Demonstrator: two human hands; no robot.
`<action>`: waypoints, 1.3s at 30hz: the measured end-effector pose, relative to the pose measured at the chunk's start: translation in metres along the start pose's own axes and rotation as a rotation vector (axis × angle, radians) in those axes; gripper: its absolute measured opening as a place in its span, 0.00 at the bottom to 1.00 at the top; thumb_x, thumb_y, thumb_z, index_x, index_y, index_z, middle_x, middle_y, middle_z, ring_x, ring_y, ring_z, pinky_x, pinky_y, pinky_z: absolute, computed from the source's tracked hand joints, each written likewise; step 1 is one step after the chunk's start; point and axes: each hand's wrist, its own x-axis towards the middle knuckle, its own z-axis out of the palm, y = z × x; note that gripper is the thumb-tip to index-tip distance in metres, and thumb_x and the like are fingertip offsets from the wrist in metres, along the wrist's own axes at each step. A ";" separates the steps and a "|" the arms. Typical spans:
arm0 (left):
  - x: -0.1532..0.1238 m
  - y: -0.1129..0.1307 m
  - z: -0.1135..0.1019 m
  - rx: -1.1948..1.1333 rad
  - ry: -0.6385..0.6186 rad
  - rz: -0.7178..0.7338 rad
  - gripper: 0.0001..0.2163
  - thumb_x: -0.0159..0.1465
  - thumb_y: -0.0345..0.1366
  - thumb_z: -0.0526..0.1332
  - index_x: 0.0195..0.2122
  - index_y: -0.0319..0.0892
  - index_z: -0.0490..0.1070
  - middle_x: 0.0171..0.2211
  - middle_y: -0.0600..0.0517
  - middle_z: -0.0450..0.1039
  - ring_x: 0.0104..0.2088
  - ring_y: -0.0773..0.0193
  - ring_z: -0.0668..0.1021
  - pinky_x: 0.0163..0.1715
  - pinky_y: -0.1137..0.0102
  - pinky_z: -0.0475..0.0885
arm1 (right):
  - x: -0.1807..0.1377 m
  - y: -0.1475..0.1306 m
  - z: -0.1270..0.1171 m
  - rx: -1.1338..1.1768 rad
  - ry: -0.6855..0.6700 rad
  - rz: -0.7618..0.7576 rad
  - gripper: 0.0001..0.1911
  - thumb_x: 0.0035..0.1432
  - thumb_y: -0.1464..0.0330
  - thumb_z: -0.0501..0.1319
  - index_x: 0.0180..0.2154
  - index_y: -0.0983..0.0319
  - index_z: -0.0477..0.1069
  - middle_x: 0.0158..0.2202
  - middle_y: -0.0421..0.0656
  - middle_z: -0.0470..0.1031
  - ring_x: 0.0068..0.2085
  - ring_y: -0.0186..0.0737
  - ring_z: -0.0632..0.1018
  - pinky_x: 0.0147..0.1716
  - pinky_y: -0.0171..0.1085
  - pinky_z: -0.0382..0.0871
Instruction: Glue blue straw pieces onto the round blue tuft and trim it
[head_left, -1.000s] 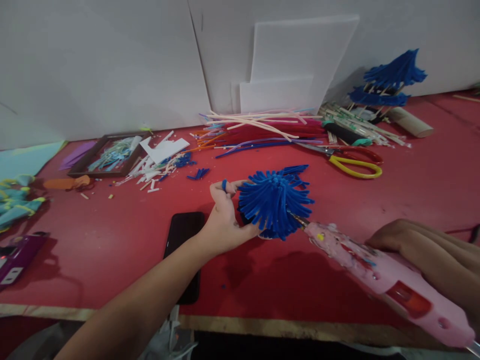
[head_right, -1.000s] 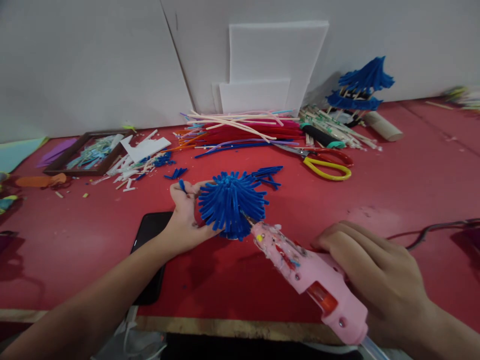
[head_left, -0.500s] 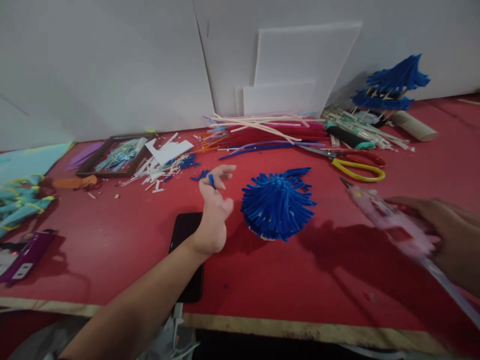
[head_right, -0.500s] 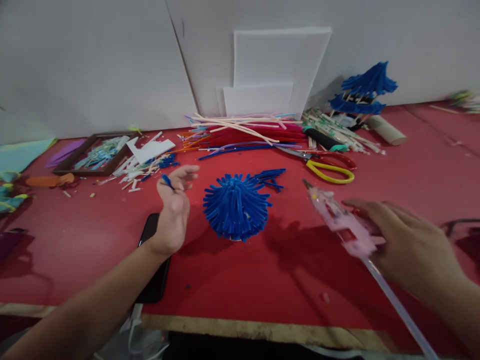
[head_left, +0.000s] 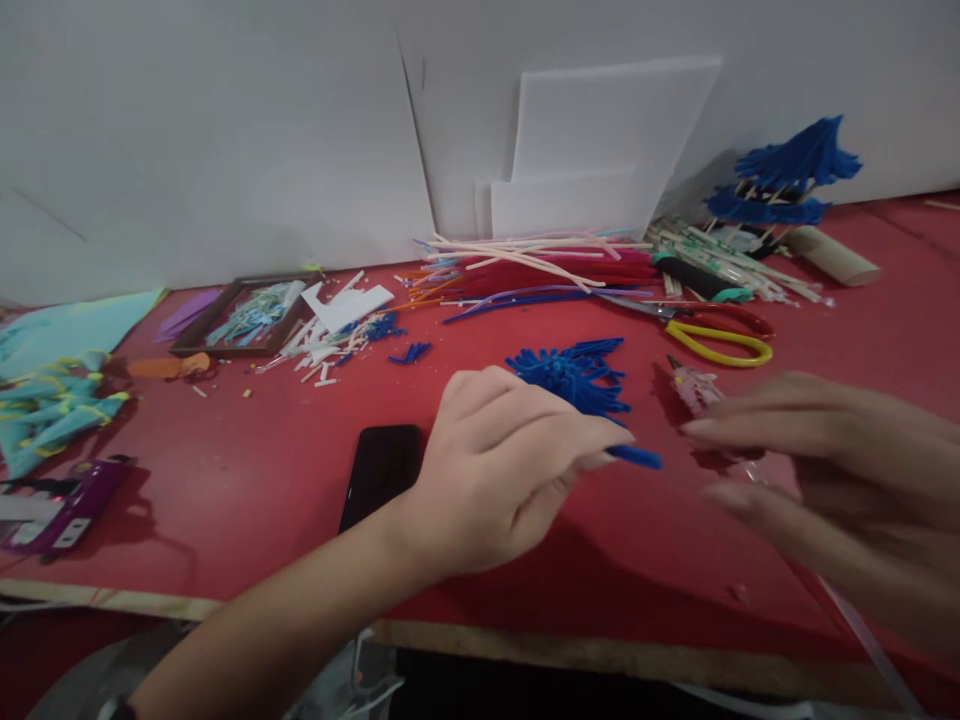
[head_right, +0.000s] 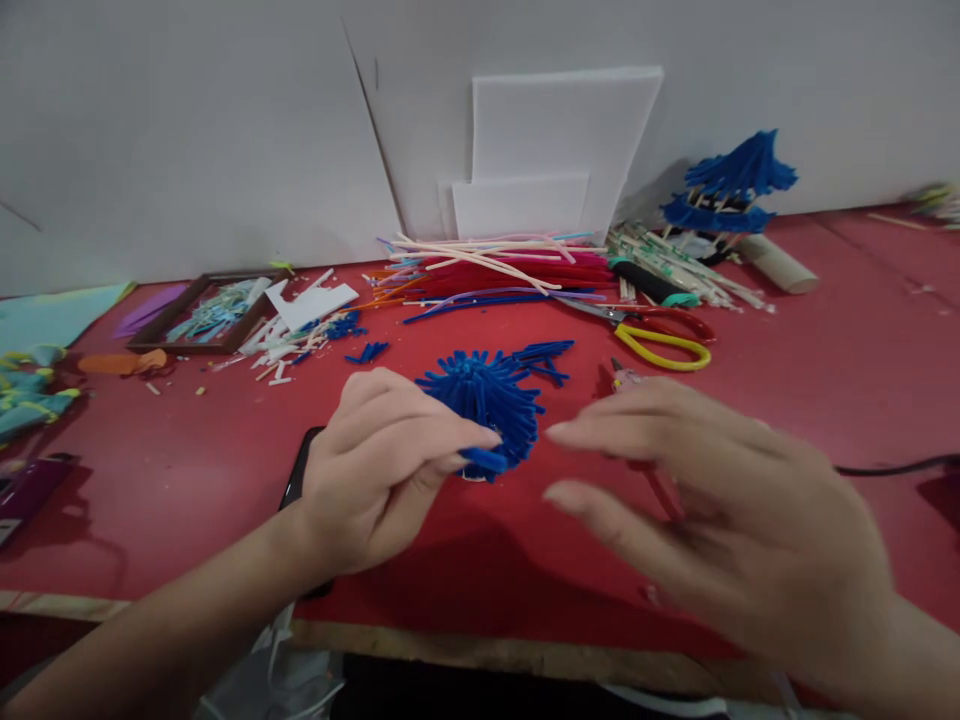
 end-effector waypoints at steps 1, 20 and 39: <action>0.000 0.003 0.000 0.006 -0.010 0.013 0.06 0.70 0.30 0.62 0.45 0.44 0.77 0.36 0.53 0.84 0.35 0.63 0.81 0.39 0.64 0.71 | 0.007 -0.012 0.000 0.033 -0.025 -0.028 0.12 0.71 0.53 0.56 0.45 0.49 0.72 0.36 0.37 0.83 0.36 0.37 0.84 0.35 0.35 0.79; 0.007 0.015 0.006 -0.487 0.018 -0.523 0.03 0.63 0.34 0.73 0.32 0.45 0.83 0.32 0.53 0.86 0.33 0.62 0.85 0.39 0.66 0.83 | 0.029 -0.011 0.005 0.216 0.028 0.087 0.12 0.68 0.53 0.60 0.41 0.48 0.81 0.33 0.33 0.85 0.31 0.35 0.84 0.29 0.32 0.79; -0.002 -0.004 0.000 -0.181 -0.119 -0.041 0.09 0.68 0.20 0.61 0.42 0.41 0.75 0.39 0.52 0.86 0.38 0.68 0.85 0.47 0.69 0.77 | 0.030 -0.017 0.004 0.539 -0.187 0.244 0.25 0.66 0.44 0.58 0.29 0.53 0.79 0.23 0.37 0.81 0.21 0.34 0.79 0.20 0.30 0.74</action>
